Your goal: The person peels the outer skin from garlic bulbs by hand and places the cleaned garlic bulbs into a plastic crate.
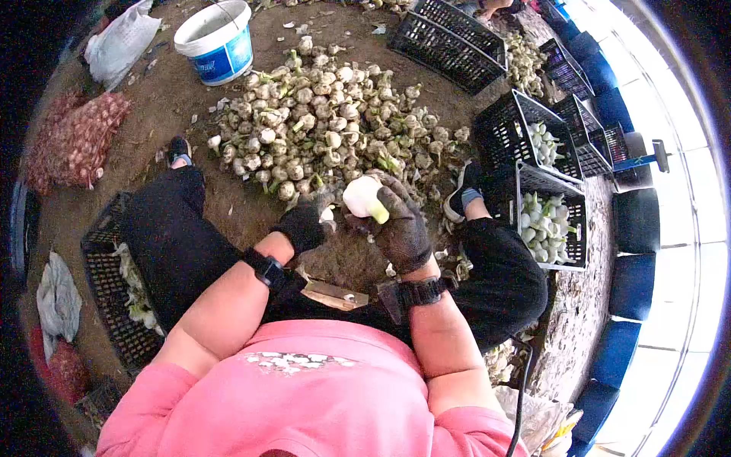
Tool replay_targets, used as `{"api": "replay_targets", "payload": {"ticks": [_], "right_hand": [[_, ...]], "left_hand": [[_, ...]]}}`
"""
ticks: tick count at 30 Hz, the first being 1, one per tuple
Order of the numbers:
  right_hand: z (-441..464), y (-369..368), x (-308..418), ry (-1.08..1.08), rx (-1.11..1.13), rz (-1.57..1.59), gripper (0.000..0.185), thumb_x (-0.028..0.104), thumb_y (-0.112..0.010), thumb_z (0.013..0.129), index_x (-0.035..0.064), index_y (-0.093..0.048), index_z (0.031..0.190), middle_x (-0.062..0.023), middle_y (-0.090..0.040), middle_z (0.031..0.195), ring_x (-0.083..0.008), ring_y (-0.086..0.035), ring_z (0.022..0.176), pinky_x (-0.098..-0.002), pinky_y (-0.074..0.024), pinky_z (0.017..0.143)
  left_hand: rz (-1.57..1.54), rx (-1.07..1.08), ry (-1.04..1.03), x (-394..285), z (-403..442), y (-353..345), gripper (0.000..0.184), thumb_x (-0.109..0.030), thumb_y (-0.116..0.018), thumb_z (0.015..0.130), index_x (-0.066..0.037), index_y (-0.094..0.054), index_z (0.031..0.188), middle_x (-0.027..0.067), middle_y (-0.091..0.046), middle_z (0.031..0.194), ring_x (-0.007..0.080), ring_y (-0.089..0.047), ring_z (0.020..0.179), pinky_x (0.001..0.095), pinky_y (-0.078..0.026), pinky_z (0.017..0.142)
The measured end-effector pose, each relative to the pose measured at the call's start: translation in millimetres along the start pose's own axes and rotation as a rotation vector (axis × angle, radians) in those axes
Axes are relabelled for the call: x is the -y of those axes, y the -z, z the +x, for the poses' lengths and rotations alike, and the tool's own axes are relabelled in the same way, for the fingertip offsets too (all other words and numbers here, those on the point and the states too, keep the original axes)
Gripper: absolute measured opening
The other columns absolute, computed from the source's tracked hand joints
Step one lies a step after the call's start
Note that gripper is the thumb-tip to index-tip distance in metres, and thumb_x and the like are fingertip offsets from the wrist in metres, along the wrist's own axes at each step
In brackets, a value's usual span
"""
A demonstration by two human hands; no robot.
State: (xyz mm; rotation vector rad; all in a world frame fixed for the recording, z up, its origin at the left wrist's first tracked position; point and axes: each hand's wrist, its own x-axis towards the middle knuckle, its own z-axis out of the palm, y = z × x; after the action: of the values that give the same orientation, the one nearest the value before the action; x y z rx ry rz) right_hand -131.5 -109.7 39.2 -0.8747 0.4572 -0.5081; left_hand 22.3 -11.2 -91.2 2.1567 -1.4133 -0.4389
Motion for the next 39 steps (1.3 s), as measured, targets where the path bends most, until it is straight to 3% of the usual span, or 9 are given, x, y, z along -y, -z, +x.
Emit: {"api": "replay_targets", "payload": {"ticks": [4, 7, 17, 21, 23, 29, 34, 37, 39], "right_hand": [[0.5, 4.6, -12.1, 0.100, -0.110, -0.123, 0.040, 0.016, -0.052, 0.090, 0.0010, -0.045, 0.126, -0.0103, -0.059, 0.109, -0.0196, -0.058, 0.100, -0.0297, -0.0498, 0.081], [0.7, 0.7, -13.6, 0.001, -0.163, -0.376, 0.036, 0.010, -0.051, 0.090, 0.0020, -0.047, 0.125, -0.0079, -0.060, 0.108, -0.0161, -0.056, 0.100, -0.0280, -0.0469, 0.084], [2.6, -0.4, -12.3, 0.678, -0.209, -1.300, 0.018, 0.015, -0.053, 0.089, 0.0037, -0.062, 0.099, -0.0156, -0.065, 0.083, -0.0229, -0.065, 0.076, -0.0319, -0.0499, 0.067], [-4.1, -9.5, -3.4, 0.284, -0.412, -0.897, 0.017, 0.013, -0.056, 0.088, 0.0013, -0.062, 0.098, -0.0093, -0.066, 0.088, -0.0197, -0.063, 0.076, -0.0310, -0.0501, 0.069], [-11.6, -30.1, 10.5, 0.181, -0.266, -1.644, 0.021, 0.022, -0.063, 0.080, 0.0021, -0.064, 0.087, -0.0146, -0.064, 0.074, -0.0272, -0.064, 0.067, -0.0362, -0.0489, 0.062], [-0.8, -28.8, 2.3, 0.251, -0.193, -1.771, 0.023, 0.025, -0.061, 0.074, 0.0035, -0.065, 0.081, -0.0213, -0.059, 0.068, -0.0381, -0.061, 0.068, -0.0407, -0.0472, 0.059], [6.5, 24.9, -11.3, -0.049, -0.337, -0.897, 0.023, 0.025, -0.059, 0.079, 0.0044, -0.064, 0.071, -0.0160, -0.063, 0.068, -0.0274, -0.064, 0.064, -0.0373, -0.0489, 0.056], [12.8, 57.6, -32.8, 0.385, -0.128, -1.269, 0.016, 0.014, -0.058, 0.082, 0.0019, -0.068, 0.078, -0.0081, -0.069, 0.079, -0.0157, -0.065, 0.068, -0.0299, -0.0499, 0.056], [42.9, 145.4, -139.8, -0.114, -0.210, 0.205, 0.026, 0.011, -0.055, 0.086, 0.0019, -0.060, 0.110, -0.0069, -0.066, 0.104, -0.0179, -0.063, 0.092, -0.0332, -0.0504, 0.079]], "left_hand": [[-1.145, 0.580, 0.271, -65.6, 0.8, 100.8, 0.050, -0.012, -0.053, 0.083, -0.005, -0.041, 0.131, 0.0088, -0.060, 0.110, 0.0162, -0.057, 0.100, 0.0295, -0.046, 0.087], [-1.556, 0.347, 0.026, -72.3, -0.4, 82.4, 0.049, -0.002, -0.052, 0.078, -0.003, -0.047, 0.127, 0.0030, -0.060, 0.107, 0.0130, -0.056, 0.096, 0.0265, -0.044, 0.088], [-1.462, 0.203, 0.002, -71.0, -4.7, 59.9, 0.056, -0.006, -0.062, 0.081, -0.005, -0.039, 0.132, 0.0045, -0.057, 0.113, 0.0138, -0.054, 0.103, 0.0262, -0.044, 0.090], [-1.283, 0.057, -0.001, -68.9, -4.7, 53.4, 0.052, -0.010, -0.065, 0.082, -0.005, -0.041, 0.128, 0.0068, -0.058, 0.112, 0.0150, -0.057, 0.098, 0.0271, -0.048, 0.084], [-0.909, -0.187, -0.095, -71.6, -7.1, 50.9, 0.051, -0.015, -0.068, 0.081, -0.005, -0.043, 0.124, 0.0105, -0.059, 0.109, 0.0167, -0.058, 0.095, 0.0299, -0.049, 0.080], [-0.665, -0.212, -0.127, -65.4, -4.9, 57.3, 0.057, -0.012, -0.069, 0.071, -0.004, -0.044, 0.123, 0.0241, -0.061, 0.101, 0.0362, -0.060, 0.097, 0.0414, -0.049, 0.080], [-1.055, 0.064, -0.057, -71.0, -9.8, 72.5, 0.051, -0.009, -0.063, 0.078, -0.004, -0.045, 0.125, 0.0072, -0.062, 0.103, 0.0181, -0.060, 0.092, 0.0291, -0.049, 0.079], [-1.586, 0.538, 0.120, -91.3, -18.7, 102.2, 0.055, -0.002, -0.060, 0.075, -0.003, -0.045, 0.128, 0.0063, -0.060, 0.106, 0.0175, -0.059, 0.093, 0.0273, -0.049, 0.080], [-1.616, 0.665, 0.067, -86.1, -23.3, 83.8, 0.056, -0.002, -0.058, 0.073, -0.002, -0.045, 0.127, 0.0085, -0.060, 0.108, 0.0173, -0.059, 0.093, 0.0274, -0.049, 0.080]]}}
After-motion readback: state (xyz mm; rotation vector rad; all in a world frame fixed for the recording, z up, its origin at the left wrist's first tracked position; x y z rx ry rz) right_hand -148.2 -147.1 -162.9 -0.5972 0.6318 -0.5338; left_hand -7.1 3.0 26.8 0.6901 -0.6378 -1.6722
